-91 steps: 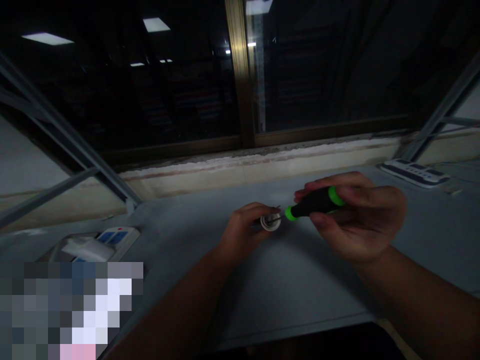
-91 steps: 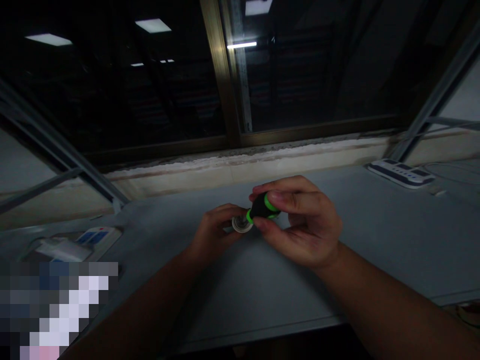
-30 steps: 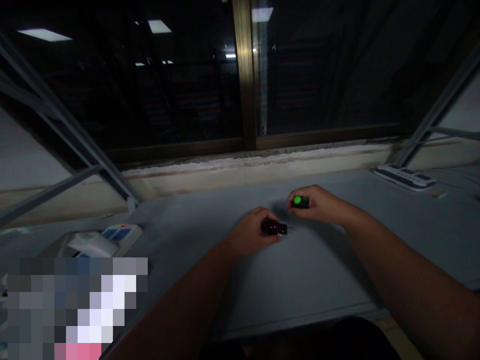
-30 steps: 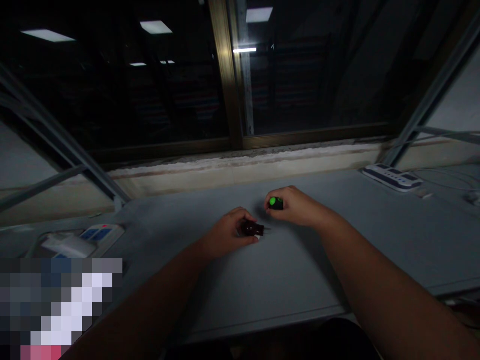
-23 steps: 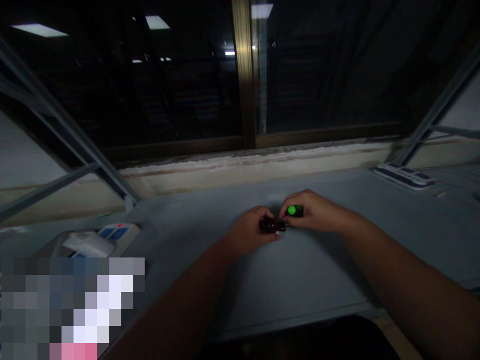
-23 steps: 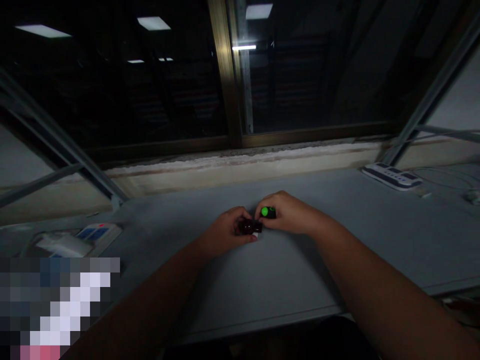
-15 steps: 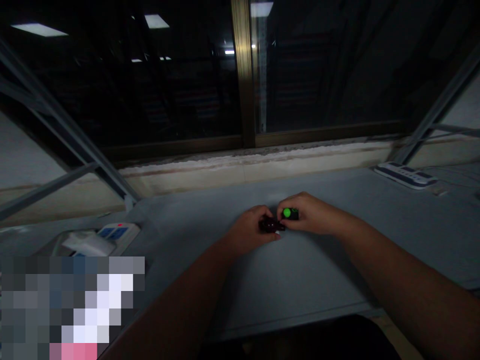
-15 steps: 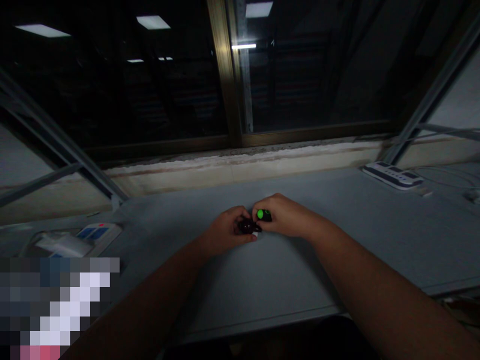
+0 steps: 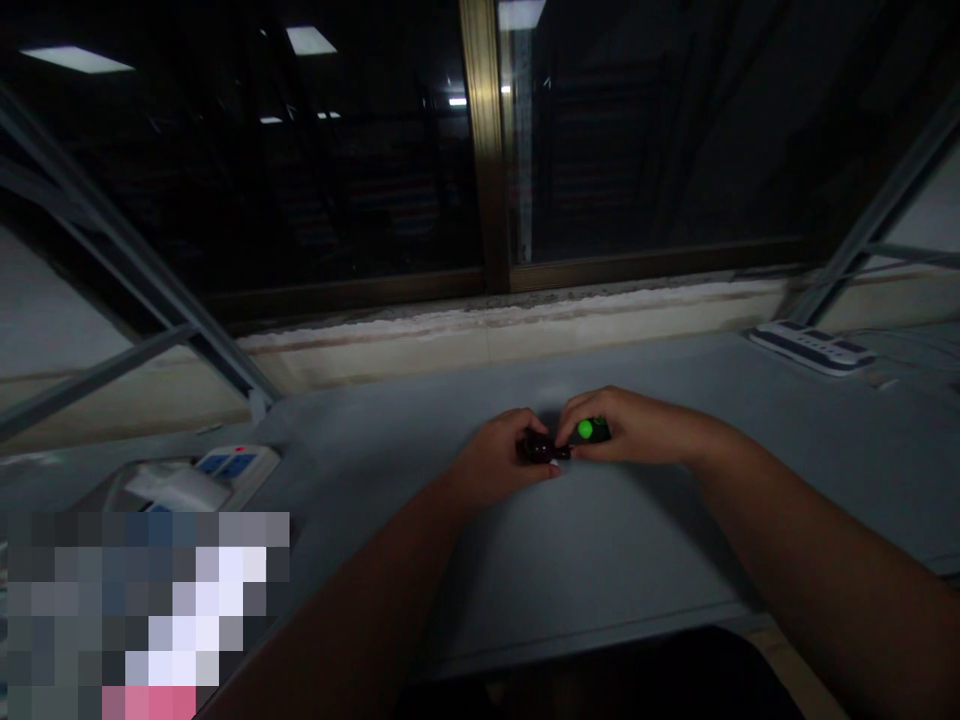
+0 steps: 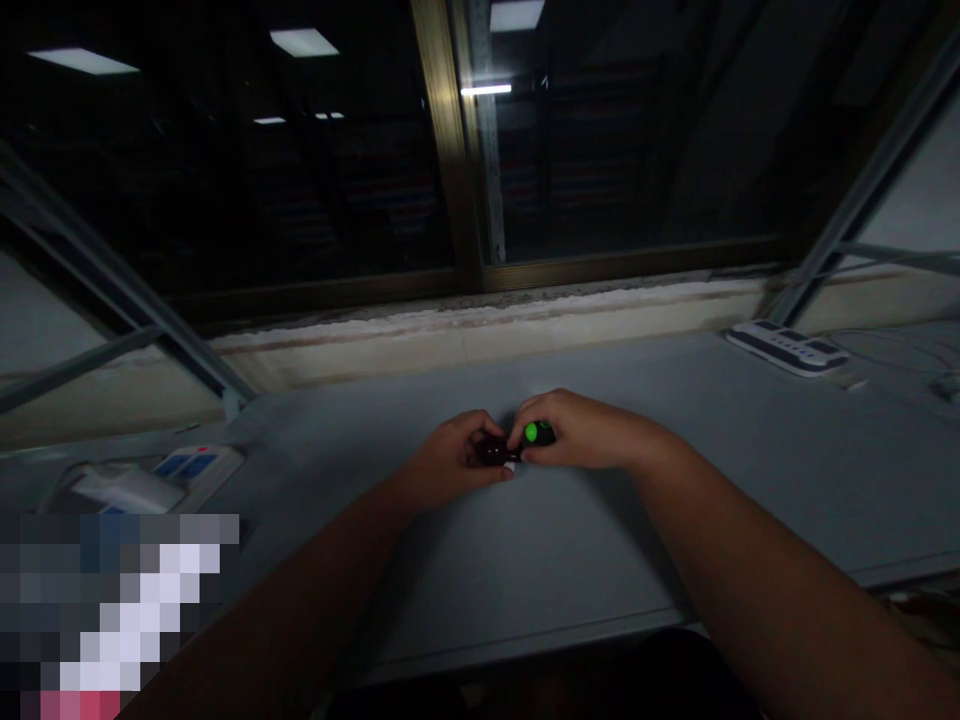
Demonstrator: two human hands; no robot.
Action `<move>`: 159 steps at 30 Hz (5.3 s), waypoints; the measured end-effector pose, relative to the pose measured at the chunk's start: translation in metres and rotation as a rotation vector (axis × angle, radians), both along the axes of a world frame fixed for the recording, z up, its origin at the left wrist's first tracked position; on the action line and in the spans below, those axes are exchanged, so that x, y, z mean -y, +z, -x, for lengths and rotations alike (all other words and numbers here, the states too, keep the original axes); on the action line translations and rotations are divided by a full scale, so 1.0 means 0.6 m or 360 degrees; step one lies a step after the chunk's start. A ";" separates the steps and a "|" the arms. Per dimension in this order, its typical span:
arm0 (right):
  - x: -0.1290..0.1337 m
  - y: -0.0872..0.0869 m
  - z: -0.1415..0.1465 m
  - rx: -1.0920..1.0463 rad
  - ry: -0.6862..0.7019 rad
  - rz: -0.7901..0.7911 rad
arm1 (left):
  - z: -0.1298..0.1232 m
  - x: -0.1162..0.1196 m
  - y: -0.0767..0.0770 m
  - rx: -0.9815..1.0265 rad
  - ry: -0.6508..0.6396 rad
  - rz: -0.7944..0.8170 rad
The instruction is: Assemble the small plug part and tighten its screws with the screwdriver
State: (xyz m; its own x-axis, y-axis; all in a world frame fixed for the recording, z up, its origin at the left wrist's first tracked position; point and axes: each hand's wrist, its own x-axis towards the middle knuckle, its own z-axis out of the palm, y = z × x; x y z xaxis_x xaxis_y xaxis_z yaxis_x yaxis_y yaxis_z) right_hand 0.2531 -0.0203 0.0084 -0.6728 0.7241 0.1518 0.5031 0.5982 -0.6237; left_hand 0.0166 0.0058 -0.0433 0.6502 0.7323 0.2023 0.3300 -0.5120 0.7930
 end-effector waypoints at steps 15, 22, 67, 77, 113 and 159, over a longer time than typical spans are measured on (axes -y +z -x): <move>0.021 0.060 -0.021 -0.2243 -0.0583 -0.0093 | -0.004 0.021 0.034 -0.0062 -0.0261 -0.0324; 0.027 0.052 0.020 -0.2165 -0.0574 -0.0008 | -0.012 0.027 0.036 -0.0088 -0.0239 -0.0249; 0.041 0.034 0.056 -0.1988 -0.0136 -0.0411 | -0.012 0.026 0.037 -0.0113 -0.0278 -0.0311; 0.041 0.035 0.062 -0.1894 -0.0392 -0.0688 | -0.011 0.025 0.034 -0.0131 -0.0267 -0.0275; 0.056 0.045 0.063 -0.1750 -0.0330 -0.0542 | -0.007 0.022 0.033 -0.0108 -0.0305 -0.0164; 0.040 0.052 0.026 -0.1218 -0.0755 -0.1131 | -0.010 0.021 0.031 -0.0064 -0.0288 -0.0124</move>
State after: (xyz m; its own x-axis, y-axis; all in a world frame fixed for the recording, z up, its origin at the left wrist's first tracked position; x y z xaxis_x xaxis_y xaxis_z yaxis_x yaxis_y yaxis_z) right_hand 0.2376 -0.0442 0.0398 0.0902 0.4668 0.8797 0.4066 0.7891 -0.4604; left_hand 0.0227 -0.0071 -0.0244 0.7784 0.5860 0.2250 0.2576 -0.6250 0.7369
